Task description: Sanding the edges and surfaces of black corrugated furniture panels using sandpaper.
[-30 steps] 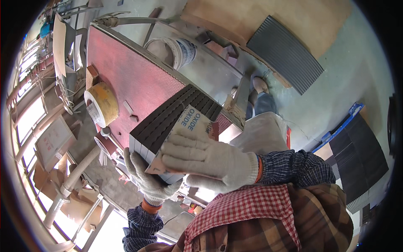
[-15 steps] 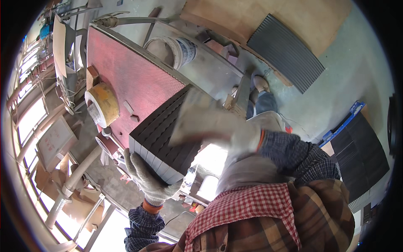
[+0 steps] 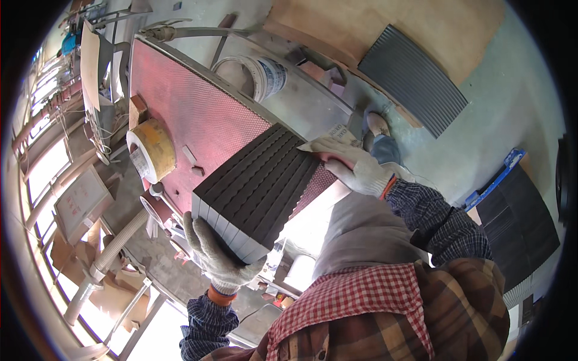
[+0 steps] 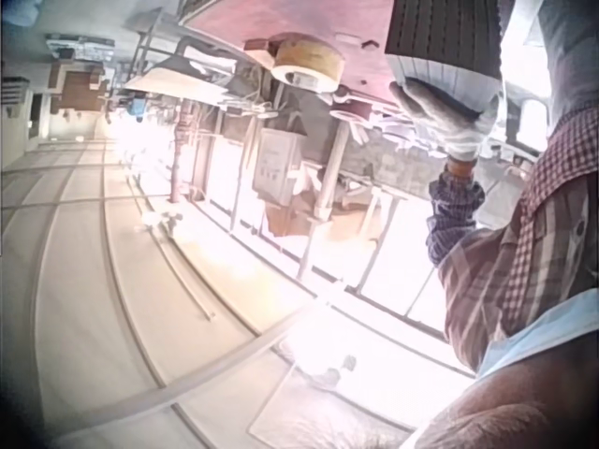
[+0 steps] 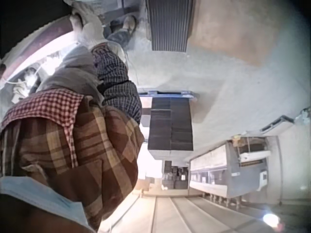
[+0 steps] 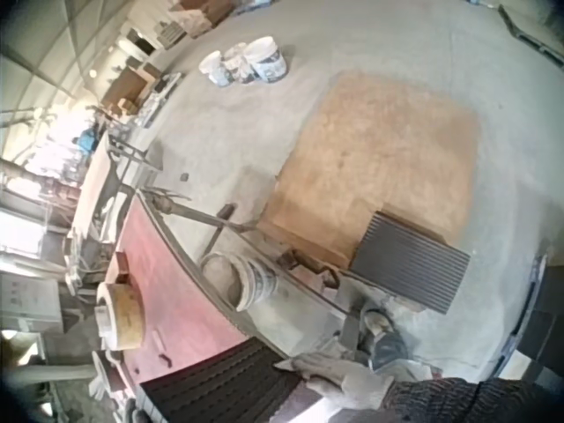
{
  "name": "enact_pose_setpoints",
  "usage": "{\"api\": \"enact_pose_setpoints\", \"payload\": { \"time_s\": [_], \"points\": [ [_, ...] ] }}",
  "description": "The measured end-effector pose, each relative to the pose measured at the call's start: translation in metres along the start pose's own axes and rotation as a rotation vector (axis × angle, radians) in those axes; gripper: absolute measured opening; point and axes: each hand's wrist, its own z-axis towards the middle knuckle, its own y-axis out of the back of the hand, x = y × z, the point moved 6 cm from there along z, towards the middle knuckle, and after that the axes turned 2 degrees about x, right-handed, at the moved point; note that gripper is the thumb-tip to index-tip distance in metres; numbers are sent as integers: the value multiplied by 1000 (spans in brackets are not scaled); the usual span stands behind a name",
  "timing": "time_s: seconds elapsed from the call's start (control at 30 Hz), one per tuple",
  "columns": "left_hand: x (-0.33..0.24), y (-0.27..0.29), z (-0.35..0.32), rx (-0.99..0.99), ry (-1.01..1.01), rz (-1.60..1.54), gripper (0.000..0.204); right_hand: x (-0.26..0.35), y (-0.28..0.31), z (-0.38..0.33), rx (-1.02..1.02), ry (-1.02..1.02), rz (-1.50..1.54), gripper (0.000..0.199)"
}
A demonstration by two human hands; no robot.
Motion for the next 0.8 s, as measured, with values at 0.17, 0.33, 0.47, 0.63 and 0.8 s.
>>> {"api": "enact_pose_setpoints", "payload": {
  "time_s": [0.17,0.33,0.47,0.63,0.8],
  "points": [
    [1,-2,0,-12,4,-5,136,83,-38,-28,327,579,136,54],
    [3,-3,0,10,16,-45,137,36,-33,-9,331,388,313,50],
    [1,-1,0,20,11,-35,138,10,-10,-6,121,150,150,62],
    [0,-3,2,26,24,-33,140,81,-60,-54,313,706,14,68],
    [1,-1,1,29,10,-5,140,35,-26,-16,128,474,40,58]
  ]
}}
